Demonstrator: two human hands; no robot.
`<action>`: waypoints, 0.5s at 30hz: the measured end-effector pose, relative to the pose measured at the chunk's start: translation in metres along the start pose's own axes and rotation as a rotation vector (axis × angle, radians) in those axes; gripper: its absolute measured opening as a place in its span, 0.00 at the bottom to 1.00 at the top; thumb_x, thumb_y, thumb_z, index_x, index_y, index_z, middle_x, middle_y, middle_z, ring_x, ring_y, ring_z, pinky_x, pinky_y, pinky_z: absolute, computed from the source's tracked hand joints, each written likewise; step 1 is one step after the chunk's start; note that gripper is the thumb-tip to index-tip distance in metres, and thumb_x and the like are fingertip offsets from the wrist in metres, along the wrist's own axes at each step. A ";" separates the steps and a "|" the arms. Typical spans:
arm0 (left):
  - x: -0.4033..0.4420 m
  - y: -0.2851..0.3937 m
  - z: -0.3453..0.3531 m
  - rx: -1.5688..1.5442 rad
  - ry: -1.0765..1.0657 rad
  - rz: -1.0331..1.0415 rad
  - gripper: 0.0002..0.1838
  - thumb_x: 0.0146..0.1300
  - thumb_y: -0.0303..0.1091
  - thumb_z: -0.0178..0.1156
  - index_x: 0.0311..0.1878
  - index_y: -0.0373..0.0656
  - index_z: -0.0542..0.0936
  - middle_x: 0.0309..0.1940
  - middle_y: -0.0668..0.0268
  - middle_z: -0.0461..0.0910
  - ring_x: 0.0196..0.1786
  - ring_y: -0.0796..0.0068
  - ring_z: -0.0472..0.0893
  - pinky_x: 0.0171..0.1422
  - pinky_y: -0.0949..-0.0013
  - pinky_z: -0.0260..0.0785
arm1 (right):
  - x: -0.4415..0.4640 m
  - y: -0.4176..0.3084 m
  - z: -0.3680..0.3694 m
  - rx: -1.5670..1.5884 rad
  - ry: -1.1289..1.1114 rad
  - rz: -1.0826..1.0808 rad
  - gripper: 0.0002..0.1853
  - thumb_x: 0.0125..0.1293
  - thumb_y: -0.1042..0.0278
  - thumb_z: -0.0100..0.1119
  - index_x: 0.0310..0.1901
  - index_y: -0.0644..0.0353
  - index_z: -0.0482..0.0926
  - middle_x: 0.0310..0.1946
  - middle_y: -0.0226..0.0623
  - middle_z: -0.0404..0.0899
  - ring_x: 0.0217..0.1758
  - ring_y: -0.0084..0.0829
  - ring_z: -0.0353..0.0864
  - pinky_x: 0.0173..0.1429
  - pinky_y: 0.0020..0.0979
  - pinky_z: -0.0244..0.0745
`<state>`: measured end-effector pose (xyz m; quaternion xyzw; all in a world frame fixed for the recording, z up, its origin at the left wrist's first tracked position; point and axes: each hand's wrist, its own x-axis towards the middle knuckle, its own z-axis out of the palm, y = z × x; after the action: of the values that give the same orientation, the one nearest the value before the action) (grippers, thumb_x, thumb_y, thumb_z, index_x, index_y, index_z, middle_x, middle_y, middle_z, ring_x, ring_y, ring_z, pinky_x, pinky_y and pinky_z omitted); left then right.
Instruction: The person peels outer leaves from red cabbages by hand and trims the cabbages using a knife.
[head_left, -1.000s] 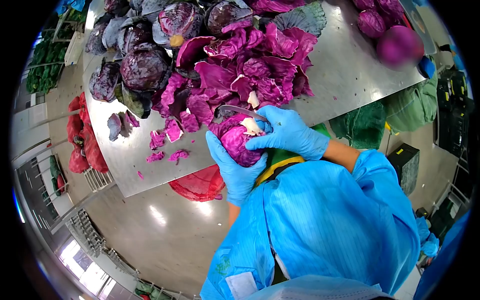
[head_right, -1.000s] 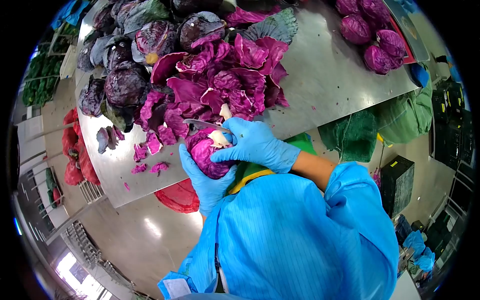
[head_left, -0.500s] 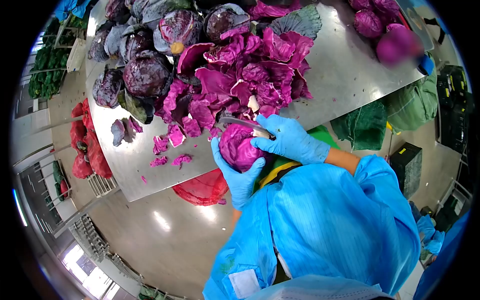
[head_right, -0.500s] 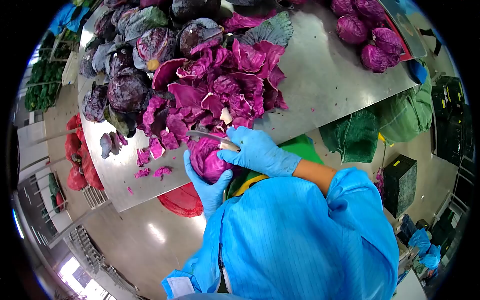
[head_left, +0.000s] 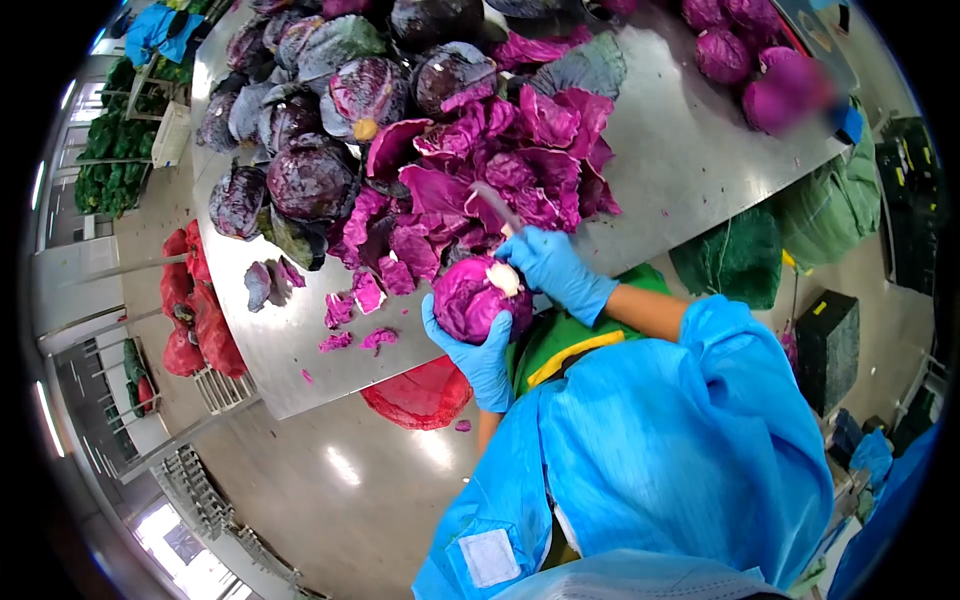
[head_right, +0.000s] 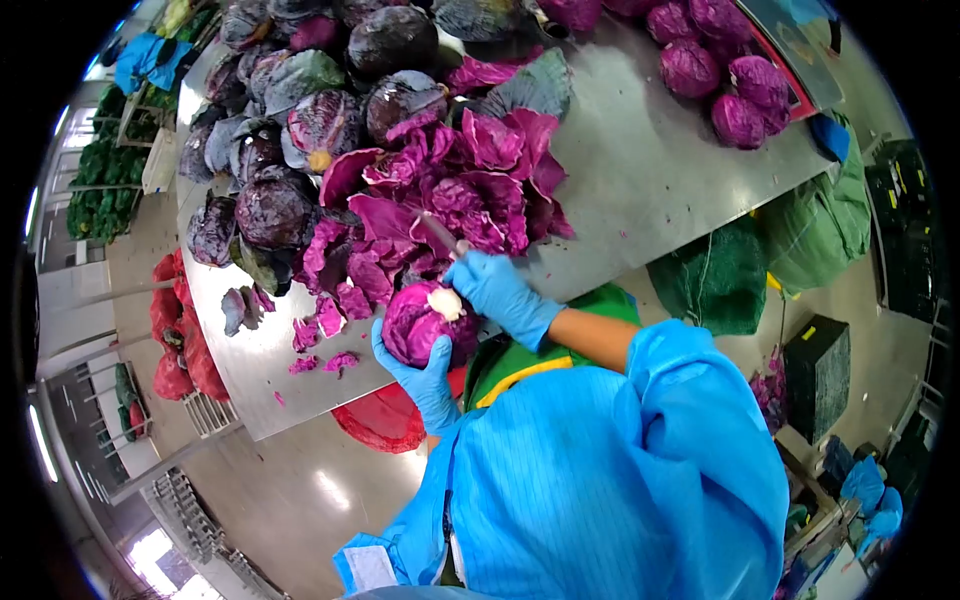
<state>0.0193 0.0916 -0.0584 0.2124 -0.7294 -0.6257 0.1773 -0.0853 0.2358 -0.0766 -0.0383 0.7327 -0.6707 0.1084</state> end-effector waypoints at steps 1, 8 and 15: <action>0.001 -0.003 -0.003 -0.076 0.011 -0.025 0.56 0.43 0.36 0.81 0.75 0.44 0.58 0.68 0.60 0.63 0.70 0.61 0.65 0.77 0.59 0.56 | 0.005 -0.002 0.003 -0.101 -0.003 -0.041 0.16 0.71 0.57 0.61 0.42 0.65 0.82 0.28 0.43 0.82 0.31 0.31 0.84 0.35 0.32 0.78; 0.007 -0.009 -0.051 -0.985 -0.254 -0.504 0.53 0.53 0.75 0.57 0.78 0.59 0.57 0.78 0.60 0.55 0.78 0.50 0.57 0.76 0.31 0.52 | 0.068 -0.136 -0.042 -0.774 0.234 -0.767 0.48 0.62 0.53 0.68 0.76 0.64 0.53 0.57 0.50 0.74 0.60 0.47 0.76 0.68 0.38 0.69; 0.035 -0.015 -0.027 -1.009 -0.381 -0.640 0.42 0.65 0.69 0.50 0.74 0.50 0.63 0.71 0.60 0.66 0.72 0.58 0.66 0.78 0.49 0.55 | 0.016 -0.099 -0.039 0.574 -0.945 0.026 0.57 0.45 0.66 0.80 0.76 0.57 0.55 0.73 0.38 0.63 0.75 0.33 0.62 0.79 0.38 0.54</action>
<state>0.0054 0.0481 -0.0695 0.1951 -0.2634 -0.9419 -0.0736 -0.1178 0.2610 0.0223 -0.2949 0.3927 -0.7518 0.4400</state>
